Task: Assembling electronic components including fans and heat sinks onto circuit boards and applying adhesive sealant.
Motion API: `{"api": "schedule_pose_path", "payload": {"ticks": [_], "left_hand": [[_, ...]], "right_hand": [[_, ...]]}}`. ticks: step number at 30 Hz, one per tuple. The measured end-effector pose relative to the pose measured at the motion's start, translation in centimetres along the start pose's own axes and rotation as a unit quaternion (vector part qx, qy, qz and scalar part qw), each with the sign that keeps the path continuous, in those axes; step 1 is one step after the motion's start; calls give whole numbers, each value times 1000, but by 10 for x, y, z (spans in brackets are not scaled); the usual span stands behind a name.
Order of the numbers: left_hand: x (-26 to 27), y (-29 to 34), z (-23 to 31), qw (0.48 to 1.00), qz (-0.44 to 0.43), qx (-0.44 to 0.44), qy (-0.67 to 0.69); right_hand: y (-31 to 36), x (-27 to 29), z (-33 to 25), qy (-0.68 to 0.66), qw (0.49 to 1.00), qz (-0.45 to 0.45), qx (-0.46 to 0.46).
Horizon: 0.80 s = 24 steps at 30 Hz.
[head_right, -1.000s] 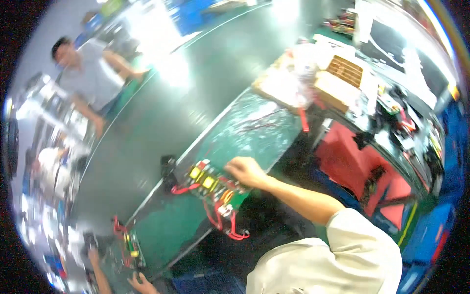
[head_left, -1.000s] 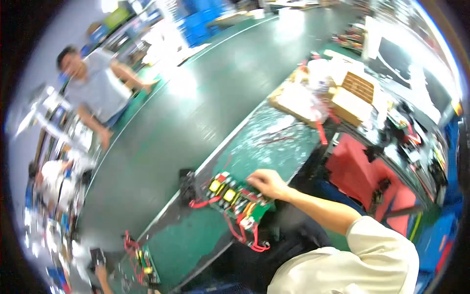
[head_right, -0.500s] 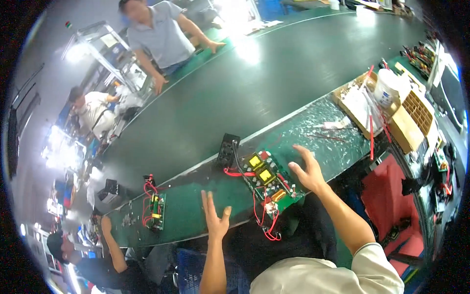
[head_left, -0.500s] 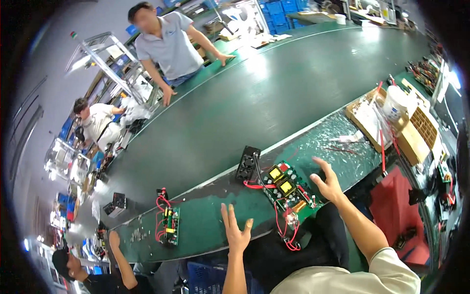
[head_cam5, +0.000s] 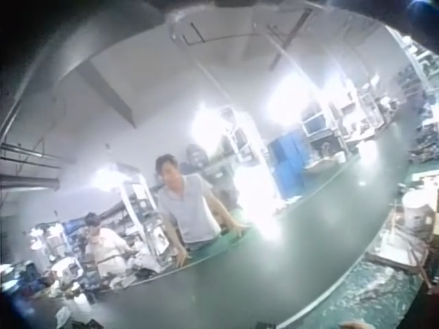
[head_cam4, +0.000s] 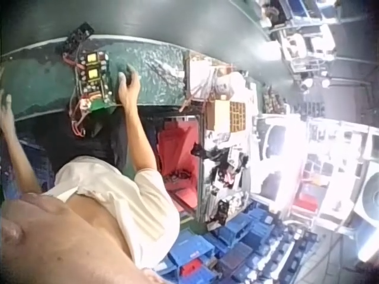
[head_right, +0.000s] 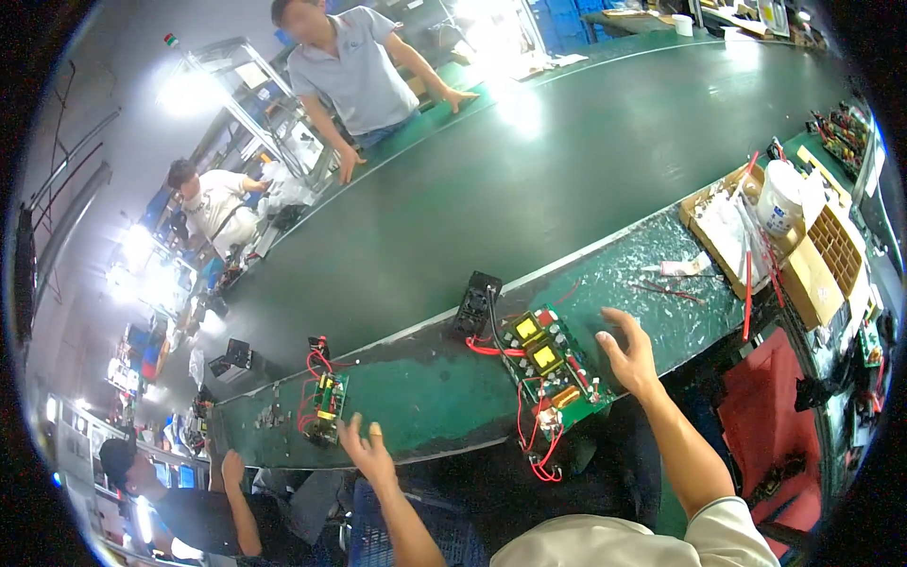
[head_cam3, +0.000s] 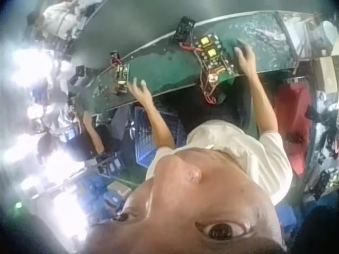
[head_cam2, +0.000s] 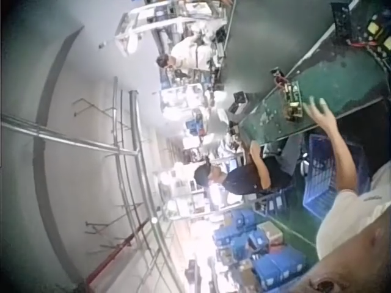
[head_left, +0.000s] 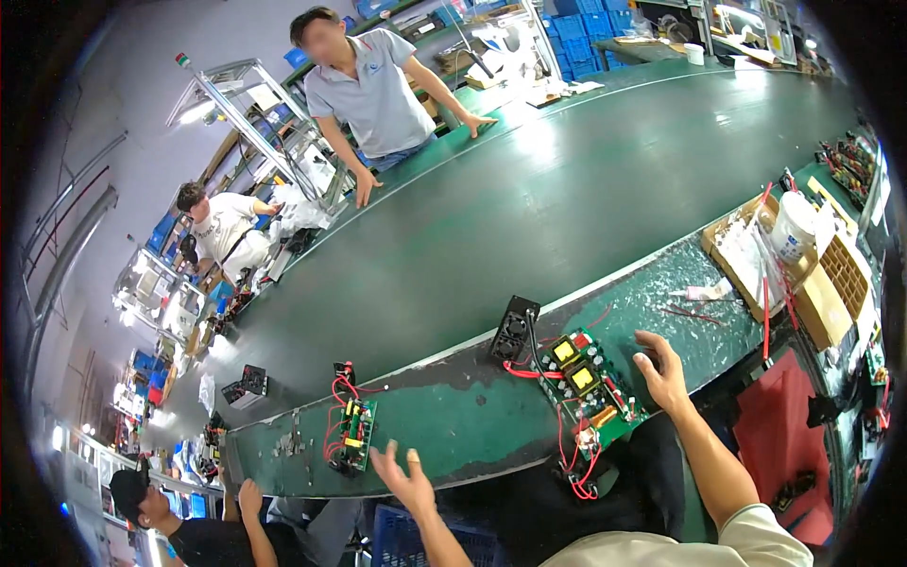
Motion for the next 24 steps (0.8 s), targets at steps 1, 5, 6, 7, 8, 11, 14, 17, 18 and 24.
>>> {"api": "schedule_pose_path", "payload": {"ticks": [1, 5, 6, 7, 8, 11, 14, 17, 18, 24], "left_hand": [[-3, 9, -7, 999, 11, 39, 23], [-18, 30, -19, 994, 32, 91, 53], [-20, 32, -17, 995, 35, 83, 53], [-24, 33, -16, 994, 27, 89, 58], [-25, 34, -17, 994, 28, 92, 59], [-29, 38, -17, 996, 27, 71, 39], [-27, 45, -19, 995, 50, 68, 59], [-26, 52, -17, 992, 65, 67, 82], [-26, 54, -16, 993, 65, 59, 80], [-41, 55, -8, 991, 51, 75, 96]], "right_hand": [[2, -2, 4, -25, 999, -8, -20], [2, -4, 1, -51, 998, -2, -25], [1, -4, 3, -51, 998, -3, -30], [0, -4, 5, -51, 998, -5, -34], [-1, -5, 6, -49, 998, -7, -33], [-3, -5, 4, -46, 999, -9, -20], [-1, -6, 1, -44, 999, -11, -25], [3, -5, -1, -14, 999, -16, -28], [4, -2, -2, -11, 1000, -2, -19], [4, -3, 14, 30, 999, -4, -9]]}}
Point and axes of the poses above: each hand's wrist, its own y-axis away from the middle knuckle, its own x-axis out of the back of the hand, z = x × y, the point moved 9 cm from there along -y, towards the middle knuckle, and after that the axes turned 7 degrees about y, right-handed, at the moved point
